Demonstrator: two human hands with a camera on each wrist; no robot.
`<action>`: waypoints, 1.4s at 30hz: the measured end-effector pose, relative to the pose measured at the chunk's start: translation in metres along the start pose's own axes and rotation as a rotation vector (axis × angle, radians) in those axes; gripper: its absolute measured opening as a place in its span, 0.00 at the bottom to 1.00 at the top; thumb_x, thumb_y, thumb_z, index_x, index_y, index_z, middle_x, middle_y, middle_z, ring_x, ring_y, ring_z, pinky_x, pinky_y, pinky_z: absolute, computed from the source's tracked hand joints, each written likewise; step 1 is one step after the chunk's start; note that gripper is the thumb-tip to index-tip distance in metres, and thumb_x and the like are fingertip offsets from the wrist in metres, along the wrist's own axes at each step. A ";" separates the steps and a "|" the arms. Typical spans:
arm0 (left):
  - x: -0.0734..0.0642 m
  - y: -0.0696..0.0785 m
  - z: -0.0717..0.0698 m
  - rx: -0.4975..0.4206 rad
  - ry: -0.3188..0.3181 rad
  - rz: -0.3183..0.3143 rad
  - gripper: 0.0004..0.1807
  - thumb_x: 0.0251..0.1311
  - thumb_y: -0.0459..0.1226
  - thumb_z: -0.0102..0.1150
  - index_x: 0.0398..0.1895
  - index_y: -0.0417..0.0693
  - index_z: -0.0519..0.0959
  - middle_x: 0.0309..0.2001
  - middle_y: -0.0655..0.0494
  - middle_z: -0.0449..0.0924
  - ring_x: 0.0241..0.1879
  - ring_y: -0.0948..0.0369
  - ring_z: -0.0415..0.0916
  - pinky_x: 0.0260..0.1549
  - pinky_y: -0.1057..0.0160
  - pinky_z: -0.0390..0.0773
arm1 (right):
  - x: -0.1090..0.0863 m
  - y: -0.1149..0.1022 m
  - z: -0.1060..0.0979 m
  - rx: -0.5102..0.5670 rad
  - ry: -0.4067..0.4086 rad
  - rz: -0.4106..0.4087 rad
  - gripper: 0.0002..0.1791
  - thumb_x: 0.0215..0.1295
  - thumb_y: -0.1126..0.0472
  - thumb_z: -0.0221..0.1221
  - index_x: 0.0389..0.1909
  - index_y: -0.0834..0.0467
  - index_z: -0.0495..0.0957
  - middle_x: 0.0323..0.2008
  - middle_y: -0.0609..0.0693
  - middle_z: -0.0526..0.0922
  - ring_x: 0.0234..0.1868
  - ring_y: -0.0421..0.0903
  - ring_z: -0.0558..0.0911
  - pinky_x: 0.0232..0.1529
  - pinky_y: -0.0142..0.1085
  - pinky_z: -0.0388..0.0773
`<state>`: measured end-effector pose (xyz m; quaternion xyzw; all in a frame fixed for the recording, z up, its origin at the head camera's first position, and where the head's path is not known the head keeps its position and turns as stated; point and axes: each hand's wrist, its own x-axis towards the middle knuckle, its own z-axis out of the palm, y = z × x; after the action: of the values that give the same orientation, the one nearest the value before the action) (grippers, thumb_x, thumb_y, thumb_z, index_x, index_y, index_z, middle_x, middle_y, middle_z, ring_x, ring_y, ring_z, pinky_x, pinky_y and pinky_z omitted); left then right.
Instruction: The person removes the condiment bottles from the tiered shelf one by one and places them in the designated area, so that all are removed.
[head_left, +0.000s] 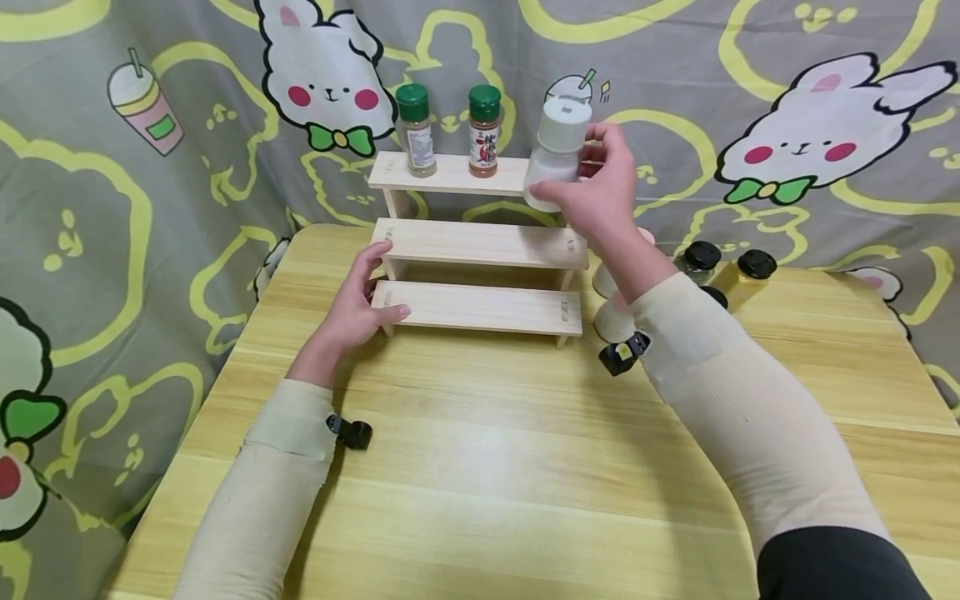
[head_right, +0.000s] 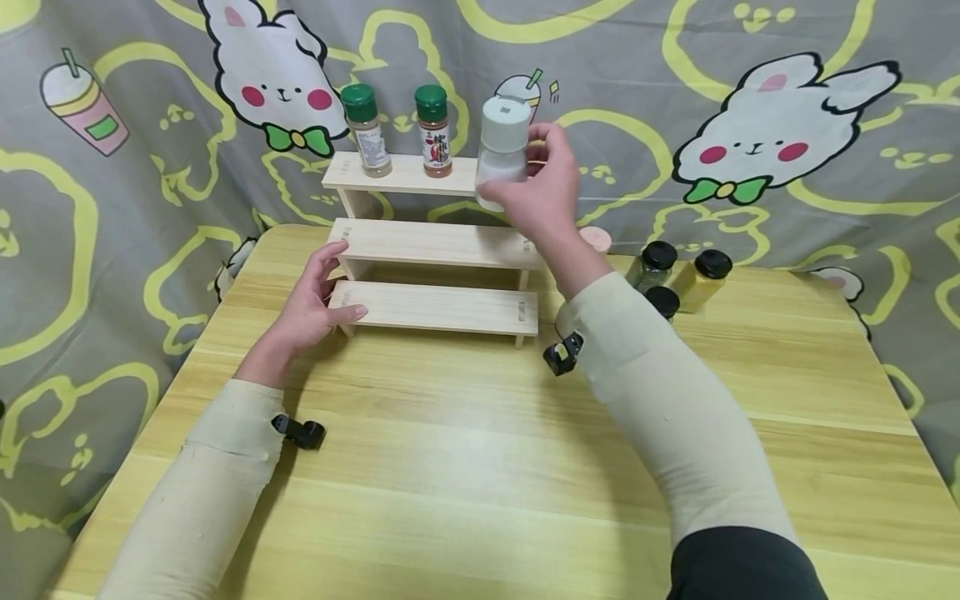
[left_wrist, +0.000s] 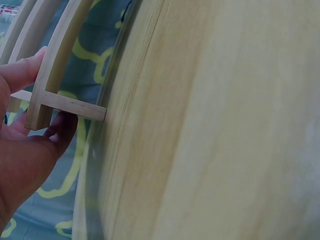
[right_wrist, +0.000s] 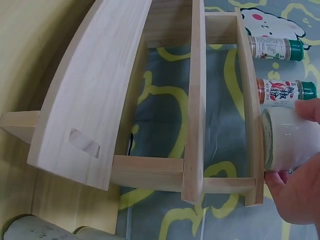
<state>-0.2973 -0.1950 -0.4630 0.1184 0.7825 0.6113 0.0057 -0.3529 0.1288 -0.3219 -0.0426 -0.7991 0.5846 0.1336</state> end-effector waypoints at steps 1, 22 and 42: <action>0.000 0.000 0.000 -0.001 0.000 -0.001 0.52 0.53 0.18 0.67 0.77 0.60 0.56 0.74 0.47 0.54 0.63 0.42 0.64 0.60 0.44 0.65 | -0.001 0.000 -0.001 -0.003 -0.002 -0.003 0.41 0.41 0.63 0.81 0.57 0.49 0.70 0.53 0.48 0.73 0.51 0.45 0.72 0.53 0.36 0.71; -0.011 0.032 0.004 -0.002 -0.015 -0.041 0.50 0.54 0.17 0.64 0.77 0.50 0.54 0.74 0.39 0.51 0.64 0.38 0.61 0.61 0.43 0.64 | -0.035 0.013 -0.020 0.001 -0.050 -0.024 0.42 0.43 0.60 0.81 0.60 0.47 0.70 0.56 0.48 0.73 0.56 0.46 0.72 0.56 0.39 0.71; -0.011 0.031 0.004 0.000 -0.012 -0.058 0.50 0.54 0.18 0.65 0.77 0.51 0.54 0.75 0.40 0.50 0.65 0.40 0.61 0.61 0.44 0.64 | -0.071 0.026 -0.053 0.095 -0.032 -0.139 0.40 0.40 0.69 0.80 0.56 0.52 0.72 0.52 0.51 0.74 0.51 0.49 0.76 0.53 0.41 0.76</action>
<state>-0.2807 -0.1858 -0.4356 0.0994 0.7854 0.6103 0.0282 -0.2730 0.1696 -0.3430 0.0288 -0.7734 0.6118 0.1632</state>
